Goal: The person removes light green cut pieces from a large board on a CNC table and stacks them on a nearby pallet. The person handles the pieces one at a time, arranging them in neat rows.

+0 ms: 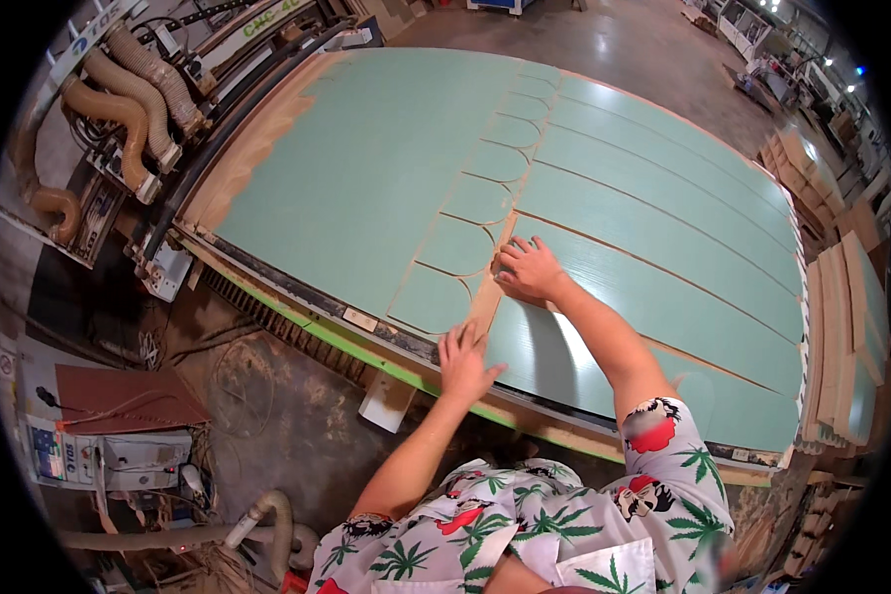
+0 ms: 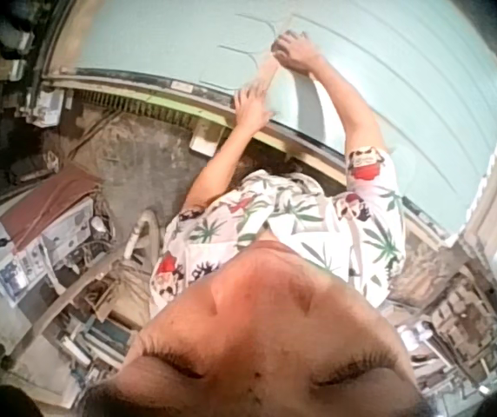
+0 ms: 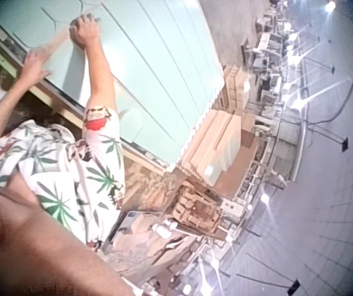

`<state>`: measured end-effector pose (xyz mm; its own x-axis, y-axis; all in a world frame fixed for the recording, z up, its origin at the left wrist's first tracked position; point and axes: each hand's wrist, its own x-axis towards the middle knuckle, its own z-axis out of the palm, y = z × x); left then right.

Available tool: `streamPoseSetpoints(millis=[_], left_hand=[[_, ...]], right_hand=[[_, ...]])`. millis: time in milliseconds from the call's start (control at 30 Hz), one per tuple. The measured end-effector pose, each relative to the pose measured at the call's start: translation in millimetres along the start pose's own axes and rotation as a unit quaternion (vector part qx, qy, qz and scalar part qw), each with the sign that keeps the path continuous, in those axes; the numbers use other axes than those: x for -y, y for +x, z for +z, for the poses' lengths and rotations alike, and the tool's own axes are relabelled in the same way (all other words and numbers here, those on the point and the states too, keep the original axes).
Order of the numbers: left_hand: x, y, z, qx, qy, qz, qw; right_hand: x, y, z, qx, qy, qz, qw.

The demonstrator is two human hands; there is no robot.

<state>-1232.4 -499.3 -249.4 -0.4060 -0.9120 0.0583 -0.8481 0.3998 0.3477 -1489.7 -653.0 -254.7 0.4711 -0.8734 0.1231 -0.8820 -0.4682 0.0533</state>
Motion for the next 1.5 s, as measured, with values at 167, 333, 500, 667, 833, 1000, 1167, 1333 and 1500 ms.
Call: streamPoseSetpoints(millis=[167, 333, 500, 667, 833, 1000, 1167, 1333, 1500], left_hand=[[121, 73, -19, -0.072, 0.063, -0.120, 0.988], [186, 120, -53, 0.087, 0.125, -0.205, 0.967], [189, 121, -53, 0.153, 0.098, -0.217, 0.959], [200, 122, -69, 0.199, 0.095, -0.198, 0.955], [226, 118, -62, 0.189, 0.105, -0.146, 0.965], [225, 125, -83, 0.240, 0.096, -0.143, 0.955], [228, 118, -91, 0.247, 0.093, -0.115, 0.958], [232, 115, -105, 0.257, 0.113, -0.058, 0.958], [235, 110, -100, 0.236, 0.120, -0.049, 0.963]], right_hand=[[-10, -6, -4, 0.017, 0.030, -0.023, 0.999], [-45, 28, 1, -0.051, 0.060, 0.029, 0.996], [-80, 75, 13, -0.012, 0.009, 0.183, 0.983], [-87, 92, 14, 0.078, 0.047, 0.252, 0.963], [-94, 87, 25, 0.043, -0.029, 0.240, 0.969], [-88, 77, 16, 0.097, 0.007, 0.289, 0.952], [-33, 72, 29, -0.070, 0.047, 0.171, 0.982], [86, 76, 8, -0.088, 0.154, 0.059, 0.982], [158, 82, 25, -0.048, 0.163, 0.130, 0.977]])
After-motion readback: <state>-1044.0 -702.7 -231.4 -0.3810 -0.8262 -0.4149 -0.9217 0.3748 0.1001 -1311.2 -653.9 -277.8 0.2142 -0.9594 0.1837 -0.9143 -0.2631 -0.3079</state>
